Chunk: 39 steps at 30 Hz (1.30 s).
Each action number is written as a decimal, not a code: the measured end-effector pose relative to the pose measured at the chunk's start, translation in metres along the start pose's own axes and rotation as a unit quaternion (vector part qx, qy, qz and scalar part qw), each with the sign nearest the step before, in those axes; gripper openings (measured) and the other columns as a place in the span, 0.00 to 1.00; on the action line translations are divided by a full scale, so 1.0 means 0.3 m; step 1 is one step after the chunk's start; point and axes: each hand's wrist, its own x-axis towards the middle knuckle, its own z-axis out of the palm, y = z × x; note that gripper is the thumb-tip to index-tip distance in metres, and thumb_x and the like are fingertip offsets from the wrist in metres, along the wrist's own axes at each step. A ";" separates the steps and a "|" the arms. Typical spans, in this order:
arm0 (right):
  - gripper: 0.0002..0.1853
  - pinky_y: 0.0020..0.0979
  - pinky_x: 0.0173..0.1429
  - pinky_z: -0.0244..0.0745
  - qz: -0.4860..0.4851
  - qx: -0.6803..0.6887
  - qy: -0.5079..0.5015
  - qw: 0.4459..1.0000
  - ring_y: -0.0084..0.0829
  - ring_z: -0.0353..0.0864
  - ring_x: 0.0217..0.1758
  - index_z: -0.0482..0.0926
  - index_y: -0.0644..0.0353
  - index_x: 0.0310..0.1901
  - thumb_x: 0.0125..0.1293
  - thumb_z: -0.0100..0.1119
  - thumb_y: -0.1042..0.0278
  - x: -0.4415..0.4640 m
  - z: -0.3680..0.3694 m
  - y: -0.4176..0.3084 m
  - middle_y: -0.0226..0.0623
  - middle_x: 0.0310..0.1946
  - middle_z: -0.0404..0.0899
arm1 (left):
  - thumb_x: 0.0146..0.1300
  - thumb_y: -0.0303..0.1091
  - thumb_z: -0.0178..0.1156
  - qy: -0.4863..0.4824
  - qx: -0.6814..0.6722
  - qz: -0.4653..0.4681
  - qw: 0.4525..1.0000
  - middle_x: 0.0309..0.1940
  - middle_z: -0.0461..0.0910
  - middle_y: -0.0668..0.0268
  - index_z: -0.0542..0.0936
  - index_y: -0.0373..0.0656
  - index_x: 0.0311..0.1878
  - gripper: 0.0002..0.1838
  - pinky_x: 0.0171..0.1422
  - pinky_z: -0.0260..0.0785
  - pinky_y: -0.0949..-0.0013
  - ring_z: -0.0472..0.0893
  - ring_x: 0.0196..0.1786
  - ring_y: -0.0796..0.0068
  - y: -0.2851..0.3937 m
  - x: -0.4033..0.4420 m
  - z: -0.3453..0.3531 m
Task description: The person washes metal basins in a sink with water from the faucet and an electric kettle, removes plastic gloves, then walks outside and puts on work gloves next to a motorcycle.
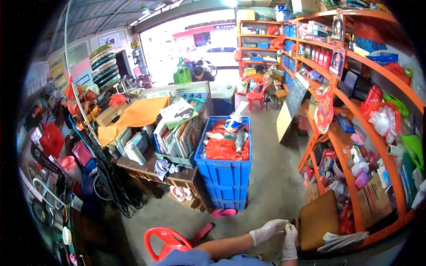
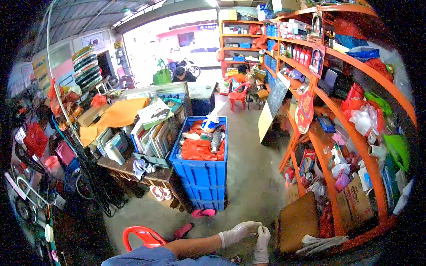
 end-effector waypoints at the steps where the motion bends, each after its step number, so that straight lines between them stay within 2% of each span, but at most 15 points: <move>1: 0.08 0.24 0.38 0.67 -0.012 -0.032 -0.018 0.999 0.21 0.71 0.34 0.76 0.63 0.39 0.64 0.49 0.68 0.036 -0.026 0.067 0.29 0.32 0.75 | 0.66 0.40 0.45 0.000 0.000 -0.003 1.000 0.57 0.71 0.65 0.70 0.40 0.58 0.21 0.62 0.59 0.64 0.69 0.57 0.70 -0.005 0.003 0.000; 3: 0.09 0.24 0.38 0.67 -0.022 -0.063 -0.033 0.997 0.21 0.71 0.34 0.76 0.63 0.39 0.65 0.49 0.68 0.024 -0.032 0.067 0.29 0.31 0.75 | 0.66 0.40 0.45 -0.027 0.020 -0.003 0.999 0.57 0.71 0.66 0.70 0.40 0.58 0.21 0.62 0.59 0.64 0.71 0.56 0.70 -0.012 0.001 0.007; 9: 0.09 0.26 0.37 0.69 0.065 0.151 -0.016 0.986 0.24 0.73 0.32 0.75 0.59 0.38 0.65 0.49 0.64 -0.035 -0.023 0.031 0.30 0.32 0.76 | 0.65 0.40 0.48 0.039 -0.023 0.016 0.999 0.59 0.69 0.64 0.70 0.40 0.58 0.21 0.64 0.58 0.65 0.68 0.61 0.69 0.029 0.030 0.013; 11: 0.09 0.26 0.36 0.69 0.140 0.216 -0.106 0.960 0.25 0.73 0.31 0.75 0.58 0.38 0.66 0.49 0.63 -0.059 -0.025 0.018 0.30 0.31 0.76 | 0.65 0.40 0.48 0.048 -0.012 0.018 0.999 0.59 0.70 0.63 0.70 0.40 0.58 0.21 0.65 0.58 0.65 0.67 0.62 0.68 0.037 0.042 0.004; 15: 0.10 0.26 0.37 0.68 0.141 0.158 -0.072 0.975 0.24 0.72 0.32 0.75 0.58 0.40 0.67 0.48 0.62 -0.031 -0.035 0.100 0.30 0.32 0.75 | 0.65 0.40 0.48 0.001 -0.001 0.037 0.999 0.57 0.71 0.62 0.71 0.38 0.57 0.21 0.64 0.59 0.67 0.68 0.61 0.67 -0.023 0.079 -0.025; 17: 0.10 0.26 0.37 0.68 0.068 0.086 -0.042 0.993 0.24 0.72 0.33 0.75 0.58 0.41 0.66 0.49 0.63 -0.033 -0.034 0.098 0.29 0.32 0.75 | 0.65 0.40 0.48 0.000 -0.010 0.049 0.999 0.57 0.71 0.62 0.71 0.37 0.57 0.21 0.64 0.60 0.67 0.69 0.60 0.67 -0.067 0.078 -0.019; 21: 0.09 0.27 0.38 0.68 0.088 0.104 -0.019 0.990 0.24 0.72 0.33 0.74 0.59 0.42 0.66 0.50 0.64 -0.076 -0.031 0.042 0.29 0.34 0.75 | 0.64 0.39 0.49 0.015 -0.036 0.049 0.998 0.55 0.73 0.62 0.71 0.37 0.57 0.21 0.62 0.61 0.68 0.71 0.58 0.68 -0.082 0.070 0.005; 24: 0.09 0.26 0.38 0.68 0.120 0.211 -0.007 0.970 0.25 0.72 0.33 0.74 0.60 0.43 0.65 0.50 0.66 -0.075 -0.029 0.053 0.31 0.34 0.75 | 0.64 0.39 0.49 0.026 -0.011 0.036 0.999 0.55 0.73 0.62 0.71 0.37 0.57 0.21 0.63 0.60 0.68 0.70 0.58 0.69 -0.069 0.041 0.035; 26: 0.14 0.35 0.43 0.67 0.070 0.164 -0.024 0.984 0.30 0.72 0.38 0.72 0.62 0.46 0.63 0.52 0.63 -0.071 -0.037 0.063 0.33 0.37 0.74 | 0.64 0.39 0.49 0.026 0.012 0.032 0.999 0.54 0.73 0.63 0.71 0.37 0.57 0.21 0.63 0.60 0.68 0.70 0.58 0.69 -0.070 0.030 0.050; 29: 0.12 0.36 0.40 0.68 0.106 0.192 0.019 0.976 0.30 0.72 0.38 0.73 0.62 0.43 0.63 0.52 0.64 -0.028 -0.073 0.140 0.34 0.37 0.74 | 0.64 0.40 0.50 -0.022 0.008 0.032 0.999 0.54 0.73 0.63 0.71 0.37 0.57 0.21 0.64 0.59 0.67 0.70 0.58 0.69 -0.062 0.030 0.065; 31: 0.10 0.35 0.39 0.68 0.128 0.174 0.050 0.975 0.29 0.71 0.36 0.73 0.62 0.42 0.63 0.51 0.66 0.023 -0.119 0.202 0.33 0.36 0.74 | 0.66 0.40 0.47 -0.047 0.047 -0.080 0.995 0.57 0.70 0.63 0.69 0.38 0.59 0.22 0.66 0.55 0.68 0.68 0.61 0.69 -0.037 0.020 0.088; 32: 0.08 0.35 0.38 0.68 0.151 0.157 0.081 0.973 0.29 0.71 0.35 0.74 0.61 0.40 0.63 0.50 0.68 0.035 -0.135 0.218 0.33 0.36 0.74 | 0.66 0.40 0.47 -0.048 0.047 -0.081 0.994 0.57 0.70 0.63 0.69 0.38 0.59 0.22 0.66 0.55 0.68 0.68 0.61 0.69 -0.051 0.014 0.083; 34: 0.05 0.31 0.33 0.66 0.143 0.185 0.072 0.970 0.25 0.69 0.31 0.73 0.58 0.37 0.64 0.50 0.67 -0.021 -0.112 0.118 0.30 0.32 0.73 | 0.67 0.41 0.43 -0.147 -0.080 -0.017 0.986 0.61 0.66 0.62 0.65 0.38 0.62 0.24 0.68 0.53 0.69 0.63 0.64 0.69 -0.098 0.008 0.054; 37: 0.04 0.26 0.29 0.65 0.106 0.174 0.054 0.978 0.22 0.69 0.28 0.73 0.54 0.34 0.65 0.50 0.66 -0.012 -0.116 0.159 0.26 0.29 0.73 | 0.67 0.43 0.42 -0.235 -0.095 -0.005 0.967 0.64 0.62 0.63 0.62 0.39 0.64 0.26 0.67 0.52 0.70 0.59 0.67 0.71 -0.114 -0.006 0.002; 39: 0.05 0.25 0.30 0.65 0.078 0.136 0.045 0.987 0.21 0.70 0.30 0.73 0.53 0.33 0.65 0.49 0.66 -0.030 -0.090 0.125 0.25 0.29 0.73 | 0.67 0.42 0.42 -0.177 -0.017 0.029 0.984 0.62 0.65 0.63 0.64 0.40 0.63 0.24 0.66 0.54 0.69 0.62 0.65 0.70 -0.099 -0.012 -0.018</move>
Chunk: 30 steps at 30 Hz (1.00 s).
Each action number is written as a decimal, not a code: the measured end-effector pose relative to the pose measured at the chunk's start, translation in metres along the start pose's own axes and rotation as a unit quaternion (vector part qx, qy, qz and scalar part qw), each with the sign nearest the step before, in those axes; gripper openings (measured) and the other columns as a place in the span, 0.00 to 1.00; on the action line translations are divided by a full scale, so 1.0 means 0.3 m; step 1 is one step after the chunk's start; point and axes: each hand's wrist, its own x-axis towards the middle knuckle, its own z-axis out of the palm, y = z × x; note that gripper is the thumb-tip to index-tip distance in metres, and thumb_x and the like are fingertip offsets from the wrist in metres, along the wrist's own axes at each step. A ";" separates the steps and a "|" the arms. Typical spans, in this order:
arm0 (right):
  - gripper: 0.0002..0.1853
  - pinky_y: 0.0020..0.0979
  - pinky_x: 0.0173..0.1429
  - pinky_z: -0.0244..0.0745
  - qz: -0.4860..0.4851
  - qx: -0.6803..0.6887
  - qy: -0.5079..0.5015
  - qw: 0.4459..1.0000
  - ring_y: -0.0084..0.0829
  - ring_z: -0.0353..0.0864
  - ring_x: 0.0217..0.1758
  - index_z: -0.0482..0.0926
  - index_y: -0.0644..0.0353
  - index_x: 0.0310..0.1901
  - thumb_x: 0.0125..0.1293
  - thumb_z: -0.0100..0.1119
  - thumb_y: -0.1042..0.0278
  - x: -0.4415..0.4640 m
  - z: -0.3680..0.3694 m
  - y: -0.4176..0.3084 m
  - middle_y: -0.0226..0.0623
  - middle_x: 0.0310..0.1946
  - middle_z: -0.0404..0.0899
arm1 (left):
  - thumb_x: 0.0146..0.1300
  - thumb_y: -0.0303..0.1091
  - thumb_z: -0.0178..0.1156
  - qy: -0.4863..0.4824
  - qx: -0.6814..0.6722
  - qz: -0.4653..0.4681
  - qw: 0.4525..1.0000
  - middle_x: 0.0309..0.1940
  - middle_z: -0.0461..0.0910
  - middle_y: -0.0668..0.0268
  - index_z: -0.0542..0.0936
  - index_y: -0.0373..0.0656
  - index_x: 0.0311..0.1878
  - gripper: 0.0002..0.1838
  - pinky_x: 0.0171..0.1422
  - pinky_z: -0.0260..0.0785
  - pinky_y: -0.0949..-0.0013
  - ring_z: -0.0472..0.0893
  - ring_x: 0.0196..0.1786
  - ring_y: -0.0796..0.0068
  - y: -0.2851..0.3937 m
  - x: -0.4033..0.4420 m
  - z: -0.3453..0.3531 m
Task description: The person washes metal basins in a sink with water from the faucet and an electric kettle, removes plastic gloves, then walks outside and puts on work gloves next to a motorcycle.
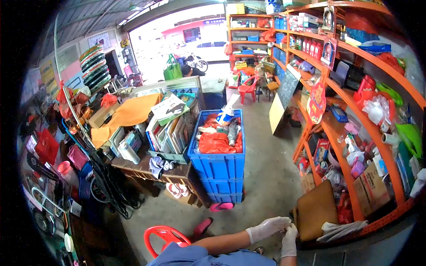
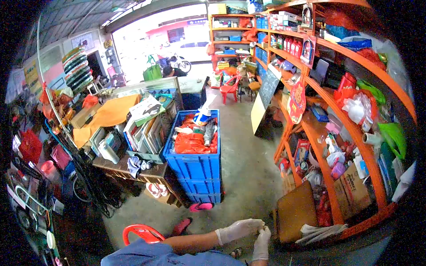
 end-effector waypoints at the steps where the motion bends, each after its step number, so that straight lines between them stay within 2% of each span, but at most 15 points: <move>1: 0.05 0.24 0.31 0.66 0.003 -0.002 -0.029 1.000 0.21 0.70 0.30 0.73 0.54 0.34 0.65 0.49 0.66 -0.011 0.016 -0.012 0.25 0.30 0.74 | 0.67 0.42 0.43 0.029 0.041 0.012 0.999 0.61 0.66 0.64 0.65 0.40 0.62 0.24 0.65 0.55 0.69 0.63 0.64 0.70 0.003 -0.004 -0.006; 2: 0.05 0.23 0.32 0.66 0.007 -0.004 -0.057 0.998 0.21 0.71 0.31 0.74 0.54 0.35 0.65 0.49 0.65 -0.031 0.040 -0.034 0.25 0.30 0.75 | 0.66 0.41 0.43 0.058 0.083 0.021 0.995 0.60 0.68 0.64 0.66 0.40 0.61 0.23 0.64 0.56 0.68 0.65 0.64 0.70 0.013 -0.011 0.000; 4: 0.06 0.22 0.33 0.67 -0.007 -0.030 -0.094 0.995 0.21 0.72 0.32 0.75 0.55 0.37 0.65 0.49 0.65 -0.036 0.047 -0.032 0.25 0.31 0.75 | 0.65 0.40 0.44 0.202 0.032 -0.073 0.976 0.51 0.76 0.66 0.74 0.42 0.54 0.19 0.58 0.62 0.68 0.73 0.53 0.71 0.041 -0.009 0.014; 5: 0.07 0.22 0.33 0.67 -0.023 -0.057 -0.132 0.989 0.20 0.72 0.32 0.75 0.55 0.38 0.65 0.50 0.65 -0.035 0.050 -0.031 0.26 0.32 0.76 | 0.65 0.40 0.44 0.202 0.032 -0.073 0.976 0.51 0.76 0.66 0.74 0.42 0.54 0.19 0.58 0.62 0.68 0.73 0.53 0.71 0.040 -0.006 0.014; 7: 0.07 0.22 0.33 0.67 -0.022 -0.069 -0.119 0.990 0.21 0.72 0.31 0.75 0.56 0.39 0.65 0.50 0.65 -0.031 0.054 -0.024 0.26 0.31 0.76 | 0.64 0.40 0.44 0.204 0.197 -0.061 0.957 0.42 0.79 0.69 0.78 0.43 0.46 0.17 0.49 0.65 0.70 0.75 0.42 0.75 0.037 0.009 0.018; 10: 0.07 0.23 0.33 0.67 -0.010 -0.056 -0.109 0.992 0.20 0.72 0.30 0.75 0.56 0.39 0.65 0.50 0.65 -0.057 0.071 -0.038 0.27 0.30 0.76 | 0.64 0.40 0.46 0.214 0.255 -0.046 0.942 0.41 0.78 0.70 0.79 0.43 0.45 0.16 0.45 0.64 0.73 0.73 0.39 0.77 0.003 0.029 -0.046; 14: 0.07 0.24 0.34 0.68 -0.014 -0.044 -0.063 0.997 0.21 0.72 0.30 0.76 0.55 0.37 0.64 0.48 0.66 -0.027 0.034 0.036 0.27 0.29 0.75 | 0.64 0.39 0.47 0.220 0.269 -0.074 0.935 0.40 0.77 0.71 0.78 0.42 0.46 0.15 0.45 0.64 0.73 0.73 0.40 0.77 0.012 0.010 0.016; 15: 0.07 0.24 0.34 0.68 -0.014 -0.044 -0.064 0.997 0.21 0.72 0.30 0.76 0.55 0.37 0.64 0.48 0.66 -0.020 0.019 0.037 0.27 0.29 0.75 | 0.64 0.40 0.46 0.182 0.222 -0.077 0.955 0.40 0.76 0.71 0.76 0.42 0.49 0.16 0.47 0.65 0.73 0.72 0.40 0.77 -0.042 0.035 -0.017; 17: 0.07 0.25 0.32 0.67 0.110 0.045 0.025 0.993 0.22 0.70 0.28 0.77 0.53 0.35 0.63 0.48 0.66 -0.004 -0.001 0.022 0.26 0.27 0.74 | 0.65 0.40 0.45 0.144 0.176 -0.078 0.971 0.39 0.75 0.72 0.74 0.42 0.52 0.18 0.49 0.65 0.72 0.72 0.40 0.76 -0.099 0.059 -0.038; 19: 0.07 0.26 0.31 0.66 0.097 0.023 0.044 0.994 0.23 0.69 0.26 0.77 0.52 0.33 0.62 0.48 0.66 0.102 -0.094 0.132 0.26 0.26 0.74 | 0.66 0.40 0.47 0.003 0.048 -0.069 0.996 0.37 0.75 0.71 0.74 0.44 0.45 0.12 0.46 0.65 0.72 0.71 0.39 0.77 -0.127 0.064 -0.010; 21: 0.07 0.26 0.33 0.67 0.111 0.027 0.070 0.991 0.24 0.69 0.27 0.77 0.54 0.32 0.62 0.48 0.67 0.108 -0.115 0.131 0.28 0.26 0.74 | 0.66 0.41 0.46 -0.047 -0.008 -0.101 0.994 0.41 0.74 0.71 0.72 0.45 0.48 0.14 0.49 0.64 0.72 0.70 0.42 0.76 -0.088 0.018 0.051; 25: 0.09 0.27 0.35 0.68 0.074 0.105 -0.029 0.991 0.24 0.70 0.28 0.77 0.59 0.30 0.62 0.47 0.67 0.055 -0.134 0.084 0.30 0.26 0.74 | 0.67 0.44 0.44 -0.004 0.056 -0.153 0.987 0.49 0.72 0.70 0.69 0.46 0.56 0.18 0.55 0.62 0.71 0.70 0.48 0.73 0.051 -0.099 0.243; 27: 0.10 0.29 0.34 0.68 0.066 0.059 0.054 0.995 0.25 0.70 0.28 0.76 0.62 0.29 0.62 0.47 0.67 0.022 -0.092 0.048 0.32 0.25 0.73 | 0.68 0.45 0.43 0.044 0.112 -0.163 0.979 0.52 0.72 0.69 0.67 0.47 0.59 0.21 0.58 0.61 0.71 0.70 0.51 0.71 0.121 -0.145 0.362; 28: 0.10 0.29 0.34 0.68 0.066 0.059 0.054 0.995 0.25 0.70 0.28 0.76 0.62 0.29 0.62 0.47 0.67 0.028 -0.089 0.057 0.32 0.25 0.73 | 0.68 0.46 0.42 0.074 0.140 -0.160 0.974 0.54 0.71 0.69 0.66 0.48 0.61 0.22 0.59 0.61 0.71 0.70 0.53 0.71 0.141 -0.150 0.391; 30: 0.11 0.32 0.35 0.69 -0.057 -0.082 0.011 0.995 0.28 0.71 0.28 0.76 0.62 0.33 0.64 0.48 0.63 0.039 -0.071 0.073 0.34 0.28 0.73 | 0.68 0.46 0.42 0.131 0.184 -0.122 0.966 0.57 0.70 0.67 0.65 0.48 0.63 0.23 0.61 0.60 0.70 0.69 0.56 0.69 0.114 -0.120 0.308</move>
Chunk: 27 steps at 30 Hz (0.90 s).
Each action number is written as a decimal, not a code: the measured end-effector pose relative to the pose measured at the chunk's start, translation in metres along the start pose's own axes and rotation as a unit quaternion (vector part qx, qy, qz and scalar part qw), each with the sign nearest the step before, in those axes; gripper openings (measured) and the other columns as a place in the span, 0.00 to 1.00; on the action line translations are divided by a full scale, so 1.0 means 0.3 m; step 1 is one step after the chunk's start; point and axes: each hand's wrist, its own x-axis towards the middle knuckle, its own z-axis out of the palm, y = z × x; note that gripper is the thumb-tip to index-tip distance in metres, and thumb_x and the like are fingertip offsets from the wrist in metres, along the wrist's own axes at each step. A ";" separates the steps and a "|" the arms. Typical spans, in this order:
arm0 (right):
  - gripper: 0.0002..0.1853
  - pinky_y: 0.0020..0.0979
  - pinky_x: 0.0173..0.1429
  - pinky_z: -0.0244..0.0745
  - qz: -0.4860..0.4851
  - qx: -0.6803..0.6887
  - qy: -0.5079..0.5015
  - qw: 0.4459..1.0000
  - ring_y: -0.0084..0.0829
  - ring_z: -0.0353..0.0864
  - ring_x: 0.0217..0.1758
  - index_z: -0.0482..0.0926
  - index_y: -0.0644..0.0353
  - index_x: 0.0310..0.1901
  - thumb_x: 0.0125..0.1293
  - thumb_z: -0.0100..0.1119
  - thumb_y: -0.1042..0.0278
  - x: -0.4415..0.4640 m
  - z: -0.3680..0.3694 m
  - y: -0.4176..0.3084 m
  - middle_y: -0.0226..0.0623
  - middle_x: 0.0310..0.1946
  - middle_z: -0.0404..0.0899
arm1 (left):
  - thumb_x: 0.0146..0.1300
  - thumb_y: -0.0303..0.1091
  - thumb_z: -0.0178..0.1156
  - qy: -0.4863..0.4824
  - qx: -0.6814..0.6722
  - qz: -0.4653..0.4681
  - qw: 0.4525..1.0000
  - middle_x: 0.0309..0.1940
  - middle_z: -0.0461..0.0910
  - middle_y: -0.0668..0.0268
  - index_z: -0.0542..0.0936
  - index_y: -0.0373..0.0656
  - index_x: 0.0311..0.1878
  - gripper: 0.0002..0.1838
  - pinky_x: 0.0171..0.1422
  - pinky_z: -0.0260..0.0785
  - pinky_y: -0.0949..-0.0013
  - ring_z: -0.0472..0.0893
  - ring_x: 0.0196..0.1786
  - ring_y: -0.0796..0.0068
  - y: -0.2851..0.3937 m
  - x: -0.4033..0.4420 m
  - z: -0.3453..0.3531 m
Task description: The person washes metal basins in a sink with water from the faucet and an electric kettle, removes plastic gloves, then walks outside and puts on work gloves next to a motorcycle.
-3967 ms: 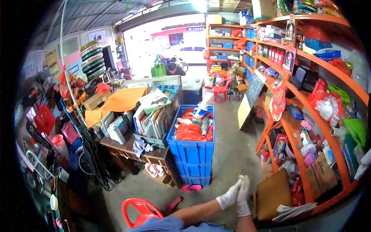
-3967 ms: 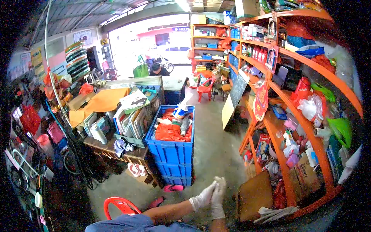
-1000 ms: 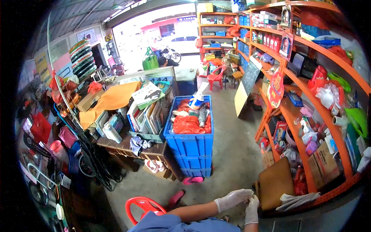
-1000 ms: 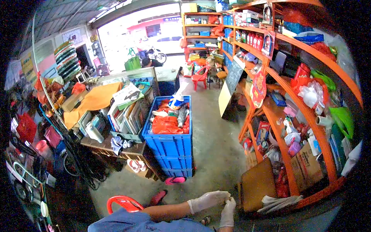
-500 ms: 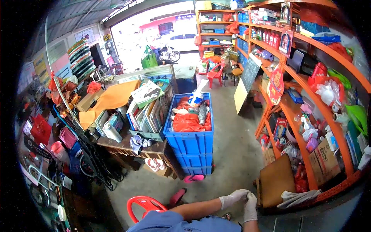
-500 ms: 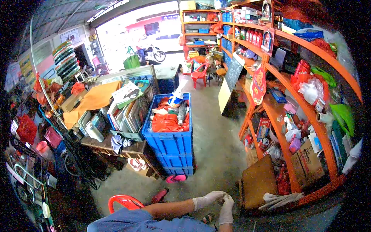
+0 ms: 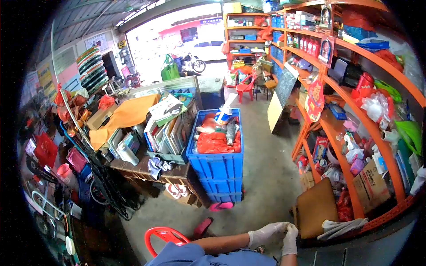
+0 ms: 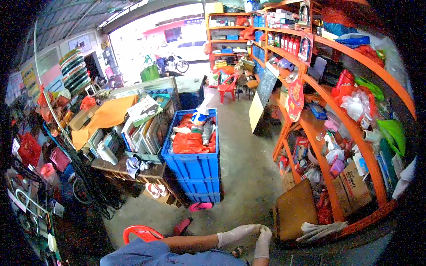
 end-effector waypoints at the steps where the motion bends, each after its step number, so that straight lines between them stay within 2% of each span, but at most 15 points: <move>1: 0.11 0.32 0.35 0.69 0.002 -0.001 -0.001 1.000 0.28 0.71 0.28 0.76 0.62 0.33 0.64 0.48 0.63 -0.013 0.009 -0.018 0.34 0.28 0.73 | 0.68 0.46 0.43 0.031 0.009 0.027 0.999 0.58 0.69 0.66 0.65 0.48 0.63 0.24 0.61 0.60 0.70 0.69 0.57 0.68 -0.052 0.062 -0.057; 3: 0.15 0.32 0.37 0.71 0.114 0.040 -0.023 0.992 0.32 0.73 0.29 0.74 0.63 0.39 0.65 0.48 0.58 -0.062 0.050 -0.119 0.36 0.34 0.74 | 0.67 0.46 0.45 0.092 0.027 0.081 0.992 0.61 0.68 0.63 0.65 0.47 0.64 0.24 0.62 0.59 0.69 0.68 0.60 0.67 -0.086 0.118 -0.131; 4: 0.18 0.33 0.41 0.71 0.177 0.054 -0.098 0.978 0.33 0.75 0.35 0.72 0.62 0.45 0.67 0.46 0.54 -0.029 0.032 -0.092 0.38 0.40 0.75 | 0.66 0.43 0.45 0.154 0.184 0.089 0.967 0.61 0.67 0.59 0.64 0.46 0.64 0.24 0.62 0.60 0.68 0.68 0.61 0.64 -0.078 0.126 -0.147; 5: 0.18 0.33 0.41 0.71 0.176 0.053 -0.099 0.978 0.33 0.75 0.35 0.72 0.62 0.45 0.67 0.46 0.54 -0.024 0.051 -0.075 0.38 0.40 0.75 | 0.66 0.40 0.46 0.211 0.335 0.095 0.913 0.61 0.66 0.55 0.63 0.44 0.64 0.25 0.63 0.60 0.67 0.68 0.61 0.61 -0.070 0.138 -0.168; 6: 0.17 0.34 0.44 0.71 0.165 0.116 -0.152 0.968 0.34 0.74 0.40 0.73 0.61 0.45 0.68 0.44 0.55 -0.032 0.079 -0.057 0.39 0.41 0.75 | 0.65 0.36 0.45 0.243 0.455 0.248 0.820 0.56 0.70 0.50 0.65 0.42 0.62 0.23 0.61 0.62 0.63 0.70 0.59 0.56 -0.153 0.216 -0.225; 9: 0.16 0.38 0.54 0.68 0.159 0.214 -0.235 0.935 0.35 0.72 0.49 0.72 0.60 0.46 0.69 0.41 0.57 0.012 0.083 0.062 0.39 0.45 0.74 | 0.64 0.37 0.46 0.184 0.516 0.189 0.815 0.53 0.72 0.51 0.68 0.41 0.59 0.21 0.62 0.62 0.61 0.70 0.58 0.52 -0.182 0.225 -0.227; 11: 0.15 0.39 0.57 0.66 0.154 0.192 -0.146 0.958 0.37 0.72 0.50 0.72 0.60 0.47 0.68 0.40 0.59 0.026 0.080 0.105 0.40 0.47 0.73 | 0.64 0.38 0.46 0.183 0.525 0.201 0.806 0.51 0.73 0.52 0.71 0.40 0.56 0.19 0.61 0.62 0.60 0.70 0.56 0.52 -0.166 0.193 -0.184; 13: 0.14 0.39 0.56 0.67 0.175 0.258 -0.149 0.938 0.38 0.72 0.49 0.73 0.60 0.45 0.67 0.41 0.61 -0.019 0.073 0.036 0.40 0.45 0.74 | 0.63 0.38 0.48 0.163 0.532 0.137 0.820 0.51 0.73 0.51 0.72 0.41 0.55 0.19 0.61 0.62 0.60 0.71 0.56 0.52 -0.153 0.186 -0.157; 15: 0.12 0.38 0.51 0.68 0.209 0.212 -0.044 0.954 0.37 0.72 0.44 0.74 0.59 0.39 0.66 0.42 0.62 -0.032 0.047 -0.002 0.39 0.41 0.75 | 0.63 0.35 0.47 0.128 0.563 0.069 0.813 0.55 0.70 0.53 0.67 0.41 0.59 0.21 0.61 0.63 0.62 0.71 0.57 0.54 -0.185 0.233 -0.177; 17: 0.12 0.36 0.46 0.68 0.177 0.229 -0.045 0.956 0.35 0.72 0.39 0.73 0.58 0.33 0.65 0.44 0.60 0.005 0.010 0.068 0.37 0.35 0.75 | 0.63 0.31 0.45 -0.031 0.738 0.124 0.662 0.61 0.64 0.54 0.59 0.40 0.64 0.25 0.60 0.64 0.65 0.69 0.59 0.57 -0.237 0.261 -0.190; 18: 0.14 0.35 0.43 0.67 0.140 0.224 -0.024 0.964 0.34 0.71 0.36 0.73 0.58 0.31 0.67 0.43 0.60 -0.016 0.003 0.048 0.36 0.31 0.74 | 0.65 0.34 0.42 0.043 0.676 0.330 0.657 0.44 0.75 0.52 0.67 0.40 0.54 0.16 0.44 0.71 0.60 0.78 0.42 0.57 -0.276 0.245 -0.183; 21: 0.14 0.33 0.40 0.64 0.142 0.228 0.047 0.962 0.30 0.69 0.32 0.74 0.60 0.29 0.67 0.42 0.63 -0.051 0.007 -0.022 0.33 0.28 0.73 | 0.64 0.35 0.44 0.063 0.615 0.322 0.717 0.42 0.76 0.55 0.69 0.42 0.51 0.15 0.43 0.71 0.63 0.78 0.41 0.60 -0.302 0.239 -0.156; 25: 0.12 0.31 0.39 0.67 -0.006 -0.020 0.004 1.000 0.29 0.71 0.31 0.74 0.60 0.34 0.65 0.48 0.60 -0.009 0.008 -0.017 0.31 0.27 0.73 | 0.63 0.39 0.47 0.008 0.553 0.337 0.762 0.37 0.78 0.59 0.74 0.44 0.44 0.13 0.42 0.69 0.67 0.78 0.39 0.68 -0.241 0.304 -0.239; 26: 0.12 0.31 0.37 0.67 0.005 -0.032 0.019 0.999 0.28 0.71 0.31 0.74 0.60 0.35 0.65 0.48 0.59 -0.037 0.033 -0.076 0.31 0.28 0.73 | 0.65 0.38 0.47 0.029 0.460 0.130 0.878 0.46 0.79 0.66 0.71 0.43 0.57 0.19 0.49 0.66 0.62 0.76 0.48 0.64 -0.170 0.264 -0.268; 27: 0.12 0.31 0.36 0.68 0.017 -0.043 0.033 0.998 0.27 0.71 0.30 0.74 0.59 0.36 0.66 0.48 0.58 -0.059 0.056 -0.118 0.30 0.28 0.73 | 0.67 0.45 0.46 0.114 0.071 0.051 0.990 0.47 0.78 0.63 0.73 0.39 0.54 0.21 0.53 0.65 0.64 0.76 0.47 0.66 -0.144 0.239 -0.246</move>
